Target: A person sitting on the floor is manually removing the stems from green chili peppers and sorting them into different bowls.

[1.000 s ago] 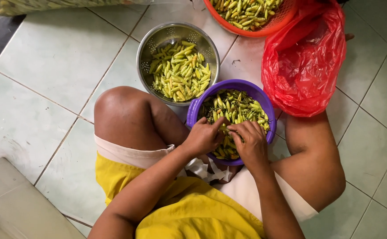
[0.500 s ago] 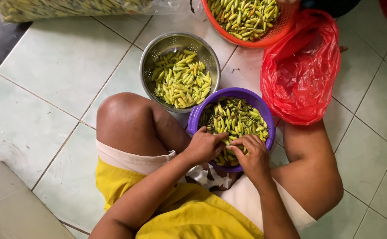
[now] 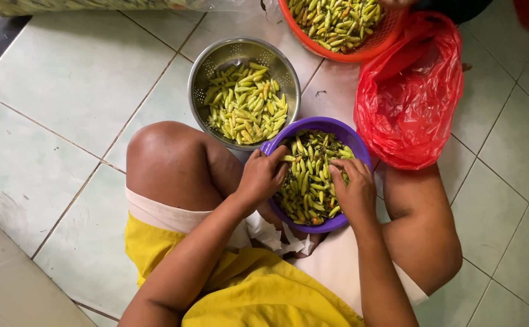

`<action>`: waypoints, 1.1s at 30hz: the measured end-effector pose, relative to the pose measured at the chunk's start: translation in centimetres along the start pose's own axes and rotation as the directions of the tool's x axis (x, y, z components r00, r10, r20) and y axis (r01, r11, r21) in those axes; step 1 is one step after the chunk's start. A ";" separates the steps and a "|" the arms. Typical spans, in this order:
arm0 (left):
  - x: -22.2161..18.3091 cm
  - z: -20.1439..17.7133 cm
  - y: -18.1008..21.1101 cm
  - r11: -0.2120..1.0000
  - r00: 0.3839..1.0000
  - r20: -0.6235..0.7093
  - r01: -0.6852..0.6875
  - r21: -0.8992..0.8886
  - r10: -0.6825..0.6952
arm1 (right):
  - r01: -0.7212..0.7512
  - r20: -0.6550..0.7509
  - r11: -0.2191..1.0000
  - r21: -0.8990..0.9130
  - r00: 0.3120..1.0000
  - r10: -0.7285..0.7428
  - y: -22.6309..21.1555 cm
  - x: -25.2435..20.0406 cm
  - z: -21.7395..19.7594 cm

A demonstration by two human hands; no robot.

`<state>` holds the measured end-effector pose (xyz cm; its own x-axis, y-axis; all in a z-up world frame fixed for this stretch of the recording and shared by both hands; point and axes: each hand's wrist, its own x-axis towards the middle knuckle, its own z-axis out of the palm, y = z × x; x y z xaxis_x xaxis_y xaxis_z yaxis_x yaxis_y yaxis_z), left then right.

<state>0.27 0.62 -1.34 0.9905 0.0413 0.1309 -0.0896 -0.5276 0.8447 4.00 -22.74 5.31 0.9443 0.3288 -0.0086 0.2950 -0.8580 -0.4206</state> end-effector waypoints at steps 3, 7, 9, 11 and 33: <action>0.3 -0.9 0.8 0.999 1.000 -0.003 0.030 -0.029 -0.030 | -0.042 -0.038 0.988 -0.151 0.999 0.037 0.5 1.8 2.2; 0.2 -1.0 0.4 0.997 0.998 -0.021 0.058 -0.041 -0.059 | -0.084 -0.017 0.987 -0.136 0.996 0.083 1.5 2.7 3.7; 0.5 -1.1 0.2 0.993 0.997 -0.040 0.064 -0.100 -0.068 | -0.112 0.016 0.993 0.046 0.994 0.112 1.5 2.6 3.2; 0.7 -1.8 0.8 0.991 0.996 -0.042 0.075 -0.107 -0.080 | -0.144 0.043 0.987 0.077 0.989 0.141 0.3 2.2 1.7; 1.0 -2.3 0.8 0.916 0.969 -0.050 0.210 -0.341 -0.241 | -0.282 0.085 0.796 0.536 0.956 0.281 -0.9 -0.3 -1.5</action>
